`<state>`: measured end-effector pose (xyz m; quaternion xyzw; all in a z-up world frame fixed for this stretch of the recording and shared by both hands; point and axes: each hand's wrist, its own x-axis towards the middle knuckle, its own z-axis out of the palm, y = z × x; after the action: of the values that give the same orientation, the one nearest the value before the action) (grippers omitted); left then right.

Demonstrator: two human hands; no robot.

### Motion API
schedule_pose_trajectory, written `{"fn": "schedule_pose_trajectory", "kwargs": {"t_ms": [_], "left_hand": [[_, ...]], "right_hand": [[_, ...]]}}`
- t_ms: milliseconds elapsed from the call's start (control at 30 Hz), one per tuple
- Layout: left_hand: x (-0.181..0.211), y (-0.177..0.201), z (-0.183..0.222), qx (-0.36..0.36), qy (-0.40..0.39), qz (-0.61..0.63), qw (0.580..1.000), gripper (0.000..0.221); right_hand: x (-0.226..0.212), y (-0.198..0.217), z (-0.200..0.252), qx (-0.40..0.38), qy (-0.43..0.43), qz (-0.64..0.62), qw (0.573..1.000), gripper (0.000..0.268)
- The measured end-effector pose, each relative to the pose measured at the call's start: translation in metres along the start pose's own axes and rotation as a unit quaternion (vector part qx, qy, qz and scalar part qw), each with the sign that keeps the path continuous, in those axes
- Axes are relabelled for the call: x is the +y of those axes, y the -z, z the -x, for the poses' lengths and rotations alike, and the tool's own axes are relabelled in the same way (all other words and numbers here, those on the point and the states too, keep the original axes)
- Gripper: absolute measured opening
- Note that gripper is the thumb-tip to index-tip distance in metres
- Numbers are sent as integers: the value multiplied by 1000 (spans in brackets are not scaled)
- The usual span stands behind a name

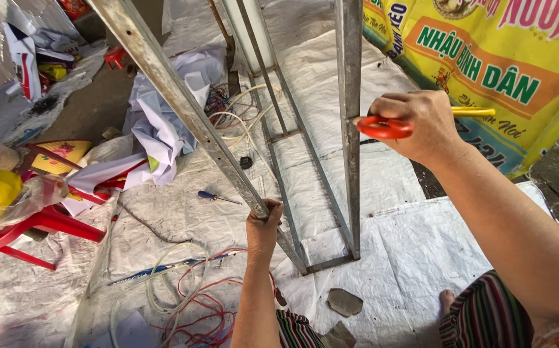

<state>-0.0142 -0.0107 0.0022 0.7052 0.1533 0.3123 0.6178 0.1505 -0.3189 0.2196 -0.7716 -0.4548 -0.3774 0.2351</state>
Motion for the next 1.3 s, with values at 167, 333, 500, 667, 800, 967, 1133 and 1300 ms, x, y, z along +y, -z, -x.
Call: {"fn": "schedule_pose_trajectory", "kwargs": {"t_ms": [167,333,500,667,800,967,1133,1300], "left_hand": [[2,1,0,0,12,-16,1000,9],[4,1,0,-1,8,-18,1000,9],[0,3,-2,-6,4,-18,1000,8],[-1,3,0,-6,7,-16,1000,8],[-4,2,0,-9,8,-11,1000,8],[-1,2,-1,-4,7,-18,1000,9],[-3,2,0,2,9,-16,1000,8],[15,1,5,-4,21,-32,999,9]], "right_hand": [[6,-28,40,-27,19,32,999,34],[-2,-20,38,-6,-22,-21,1000,30],[8,-33,46,-5,-22,-50,999,29],[-3,-37,64,-45,16,32,998,32],[14,-47,76,-19,-40,-15,999,32],[15,-47,74,-44,-10,12,999,31],[12,-45,77,-79,18,33,996,27],[6,-48,74,-3,-31,35,999,26]]}}
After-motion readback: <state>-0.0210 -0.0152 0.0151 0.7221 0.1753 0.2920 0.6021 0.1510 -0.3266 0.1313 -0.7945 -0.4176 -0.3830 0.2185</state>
